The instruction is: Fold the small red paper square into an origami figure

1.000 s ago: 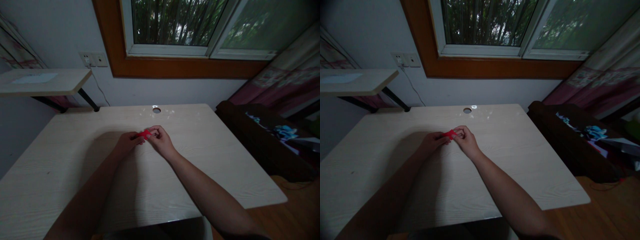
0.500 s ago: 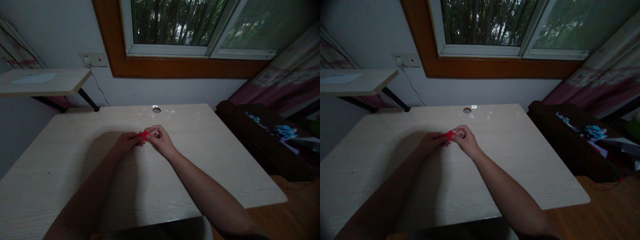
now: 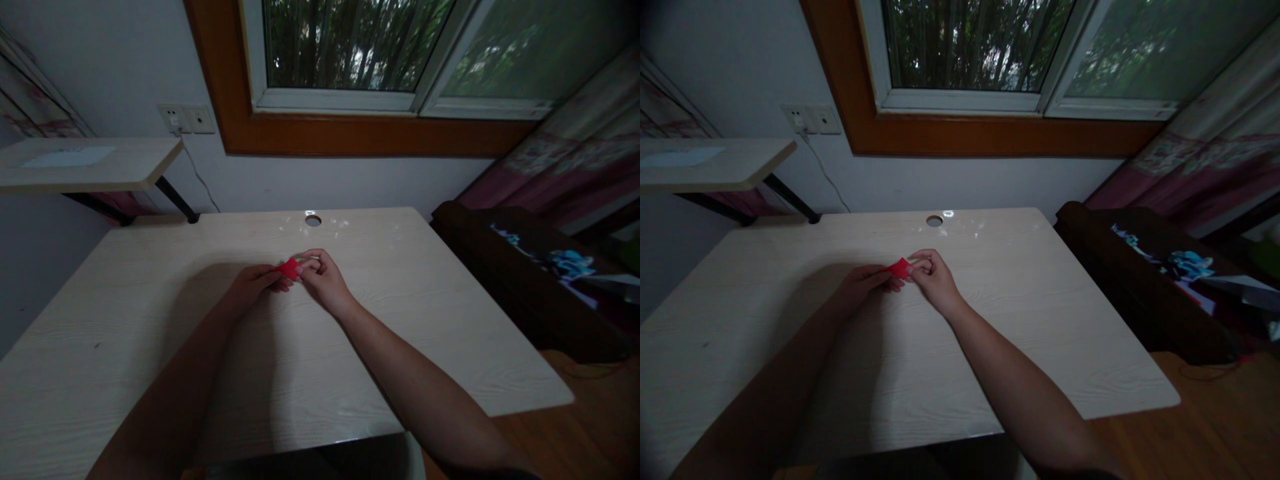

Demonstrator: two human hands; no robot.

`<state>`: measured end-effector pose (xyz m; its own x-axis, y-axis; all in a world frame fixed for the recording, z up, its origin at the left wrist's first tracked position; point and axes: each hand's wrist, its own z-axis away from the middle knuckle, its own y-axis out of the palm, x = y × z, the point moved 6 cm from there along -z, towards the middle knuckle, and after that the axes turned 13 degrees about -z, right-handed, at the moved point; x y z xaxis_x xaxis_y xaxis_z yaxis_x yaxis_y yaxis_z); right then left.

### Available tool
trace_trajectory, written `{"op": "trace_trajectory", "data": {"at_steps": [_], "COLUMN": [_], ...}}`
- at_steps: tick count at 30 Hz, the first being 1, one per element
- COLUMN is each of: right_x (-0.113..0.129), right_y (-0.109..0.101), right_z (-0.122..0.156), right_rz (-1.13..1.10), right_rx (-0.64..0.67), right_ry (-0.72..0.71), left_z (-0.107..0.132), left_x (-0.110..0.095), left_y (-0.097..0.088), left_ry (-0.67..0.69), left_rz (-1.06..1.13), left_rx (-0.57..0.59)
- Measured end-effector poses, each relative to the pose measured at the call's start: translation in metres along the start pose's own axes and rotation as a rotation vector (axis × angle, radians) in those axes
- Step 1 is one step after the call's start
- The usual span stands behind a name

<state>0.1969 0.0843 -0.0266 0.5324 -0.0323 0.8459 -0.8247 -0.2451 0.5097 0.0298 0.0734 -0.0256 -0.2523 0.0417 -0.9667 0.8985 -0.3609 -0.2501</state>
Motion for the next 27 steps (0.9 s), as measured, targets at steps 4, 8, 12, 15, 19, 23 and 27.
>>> {"op": "trace_trajectory", "data": {"at_steps": [4,8,12,15,19,23,27], "right_x": [0.002,0.005,0.007,0.007,0.006,0.006,0.004], "right_y": [0.000,0.000,0.001,0.001,0.003,0.009,0.012], "right_z": [0.000,0.001,0.001,0.002,0.004,0.008,0.009], "right_rz": [-0.006,0.008,0.047,0.111,0.276,0.379,0.362], "right_rx": [-0.017,-0.036,-0.029,-0.009,0.041,0.101,0.108], "right_ry": [0.001,0.000,-0.026,-0.054,-0.091,-0.114,-0.104], "left_z": [0.000,0.003,0.006,0.005,0.000,-0.001,0.002], "left_x": [0.000,-0.004,-0.012,-0.013,-0.005,-0.005,-0.011], "left_y": [0.002,0.003,0.002,0.003,0.003,0.003,0.006], "left_ry": [0.001,0.019,0.079,0.098,0.051,0.064,0.056], "left_rz": [0.015,0.013,0.012,-0.041,-0.146,-0.190,-0.296], "left_rx": [0.014,0.045,0.052,0.039,-0.026,-0.061,-0.061]}}
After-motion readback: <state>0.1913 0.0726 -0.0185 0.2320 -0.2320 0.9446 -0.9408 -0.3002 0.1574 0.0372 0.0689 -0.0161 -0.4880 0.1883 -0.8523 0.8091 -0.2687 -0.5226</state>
